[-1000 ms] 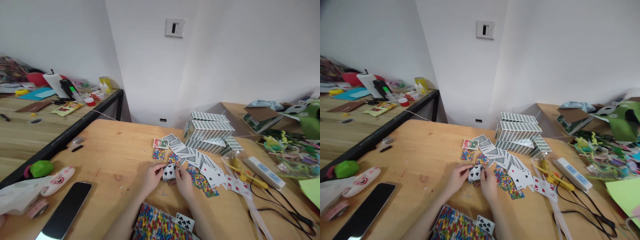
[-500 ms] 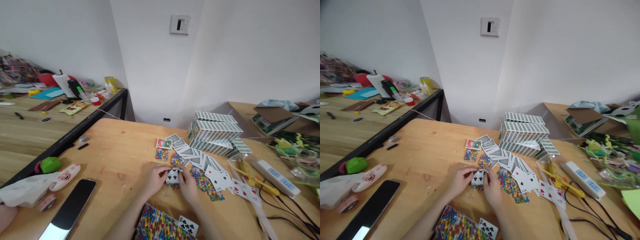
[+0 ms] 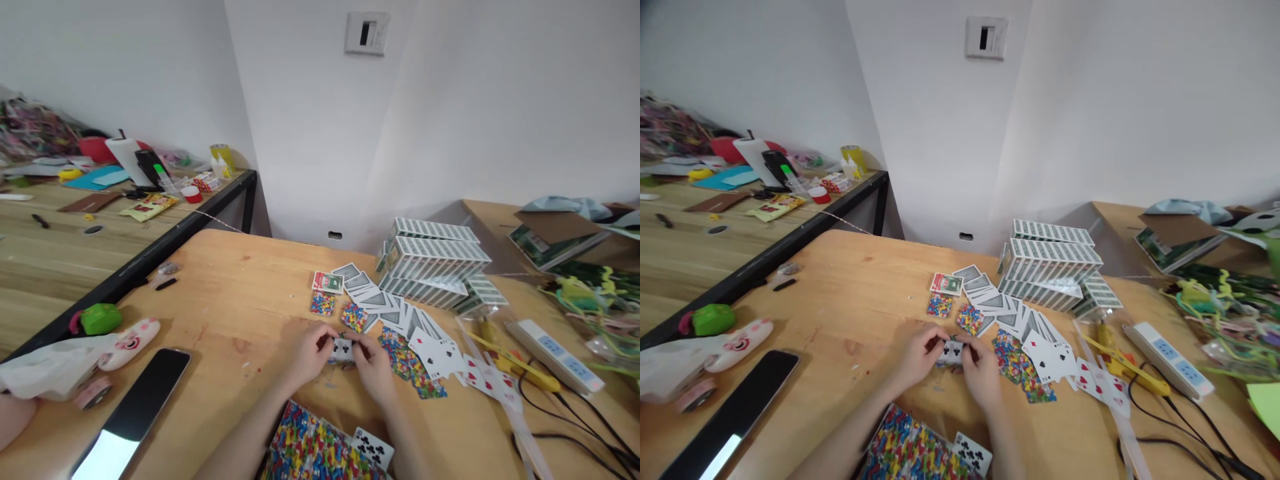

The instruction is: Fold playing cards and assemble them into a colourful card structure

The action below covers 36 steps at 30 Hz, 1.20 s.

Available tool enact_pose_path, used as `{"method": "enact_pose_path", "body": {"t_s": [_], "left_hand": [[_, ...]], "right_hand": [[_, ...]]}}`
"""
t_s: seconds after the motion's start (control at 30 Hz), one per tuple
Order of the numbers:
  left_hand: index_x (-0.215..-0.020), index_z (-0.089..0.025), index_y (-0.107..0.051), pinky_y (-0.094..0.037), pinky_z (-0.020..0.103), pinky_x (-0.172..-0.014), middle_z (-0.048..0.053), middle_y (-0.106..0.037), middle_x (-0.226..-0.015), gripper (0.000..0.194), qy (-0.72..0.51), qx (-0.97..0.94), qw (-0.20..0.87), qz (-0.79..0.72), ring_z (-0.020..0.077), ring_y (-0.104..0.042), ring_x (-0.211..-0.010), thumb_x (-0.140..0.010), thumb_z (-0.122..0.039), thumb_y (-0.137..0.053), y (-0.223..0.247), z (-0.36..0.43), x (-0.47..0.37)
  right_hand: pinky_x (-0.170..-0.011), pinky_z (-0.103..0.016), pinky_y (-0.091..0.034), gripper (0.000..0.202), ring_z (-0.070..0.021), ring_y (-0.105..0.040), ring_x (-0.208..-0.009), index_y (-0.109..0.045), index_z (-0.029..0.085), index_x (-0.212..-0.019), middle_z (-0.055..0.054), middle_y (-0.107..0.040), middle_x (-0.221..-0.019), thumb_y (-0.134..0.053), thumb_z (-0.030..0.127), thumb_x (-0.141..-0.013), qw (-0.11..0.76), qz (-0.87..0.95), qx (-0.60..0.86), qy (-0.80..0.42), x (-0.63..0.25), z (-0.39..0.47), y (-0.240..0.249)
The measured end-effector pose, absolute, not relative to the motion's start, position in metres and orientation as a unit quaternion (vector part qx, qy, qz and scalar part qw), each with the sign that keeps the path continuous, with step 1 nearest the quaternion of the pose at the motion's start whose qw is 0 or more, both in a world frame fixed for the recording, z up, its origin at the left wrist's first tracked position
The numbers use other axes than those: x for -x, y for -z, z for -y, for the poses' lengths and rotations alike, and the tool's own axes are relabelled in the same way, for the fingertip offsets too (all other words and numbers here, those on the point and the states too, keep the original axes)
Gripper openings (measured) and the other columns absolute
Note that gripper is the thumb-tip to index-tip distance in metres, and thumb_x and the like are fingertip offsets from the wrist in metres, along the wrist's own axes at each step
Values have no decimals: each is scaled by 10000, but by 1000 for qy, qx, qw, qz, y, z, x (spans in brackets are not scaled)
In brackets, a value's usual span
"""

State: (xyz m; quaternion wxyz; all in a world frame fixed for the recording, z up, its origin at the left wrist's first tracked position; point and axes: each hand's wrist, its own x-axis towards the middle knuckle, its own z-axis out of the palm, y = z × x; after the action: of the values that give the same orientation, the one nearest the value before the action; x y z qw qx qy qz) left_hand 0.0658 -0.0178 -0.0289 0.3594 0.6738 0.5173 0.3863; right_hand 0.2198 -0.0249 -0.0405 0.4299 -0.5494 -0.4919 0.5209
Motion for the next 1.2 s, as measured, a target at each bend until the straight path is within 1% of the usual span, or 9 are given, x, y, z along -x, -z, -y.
{"method": "enact_pose_path", "body": {"t_s": [0.13,0.2,0.27,0.37,0.5,0.73,0.9,1.07,1.2], "left_hand": [[-785,-190,-609,-434,292,-774,36,-592,-839,189,-417,-684,356,-482,151,-544,-845,-759,-117,-437,26,17,-65],[-797,-186,-618,-437,295,-781,45,-595,-860,194,-421,-684,366,-470,152,-546,-853,-770,-129,-434,26,17,-65],[-801,-184,-623,-438,296,-788,48,-600,-874,194,-422,-683,373,-465,151,-551,-857,-774,-141,-436,25,17,-65],[-809,-187,-624,-436,291,-793,47,-602,-890,196,-417,-688,374,-461,147,-553,-862,-772,-140,-437,22,18,-65],[-825,-183,-620,-436,280,-788,47,-595,-893,210,-407,-701,370,-454,145,-546,-865,-751,-115,-435,18,21,-64],[-1013,-207,-579,-442,287,-789,39,-620,-991,294,-373,-686,367,-506,154,-563,-864,-743,-162,-472,23,20,-65],[-908,-202,-606,-436,263,-786,30,-618,-937,212,-363,-707,358,-491,144,-559,-868,-772,-166,-448,21,21,-65],[-807,-178,-573,-430,267,-727,31,-583,-817,146,-353,-723,345,-484,148,-537,-804,-768,-139,-438,21,21,-63],[-794,-176,-532,-416,261,-710,26,-565,-807,119,-331,-735,338,-486,145,-520,-790,-768,-128,-427,24,19,-62]], "right_hand": [[-442,-254,-468,339,-157,-521,-580,-626,173,-971,-49,-610,-738,-519,372,-718,446,522,545,-482,-218,25,37],[-467,-251,-441,401,-137,-479,-527,-595,173,-1054,-23,-594,-669,-522,385,-722,452,540,561,-436,-217,25,37],[-520,-261,-427,429,-135,-475,-520,-574,175,-1098,-20,-605,-669,-515,390,-732,448,558,570,-403,-216,26,38],[-573,-269,-420,354,-162,-526,-587,-612,166,-1000,-51,-632,-732,-492,390,-754,426,574,564,-413,-218,27,40],[-522,-248,-393,274,-166,-528,-565,-608,157,-846,-42,-605,-647,-492,390,-760,408,586,566,-412,-220,27,42],[-498,-236,-365,290,-150,-496,-529,-575,159,-852,-20,-569,-624,-437,404,-782,382,606,585,-381,-218,31,40],[-499,-231,-360,261,-144,-495,-522,-559,170,-854,-13,-567,-625,-405,373,-802,366,638,583,-345,-217,34,41],[-475,-216,-337,216,-131,-481,-500,-544,181,-803,7,-535,-591,-403,344,-805,361,649,579,-338,-215,37,41],[-476,-218,-327,207,-129,-471,-486,-548,183,-776,16,-512,-554,-417,341,-794,353,650,593,-319,-213,38,43]]}}
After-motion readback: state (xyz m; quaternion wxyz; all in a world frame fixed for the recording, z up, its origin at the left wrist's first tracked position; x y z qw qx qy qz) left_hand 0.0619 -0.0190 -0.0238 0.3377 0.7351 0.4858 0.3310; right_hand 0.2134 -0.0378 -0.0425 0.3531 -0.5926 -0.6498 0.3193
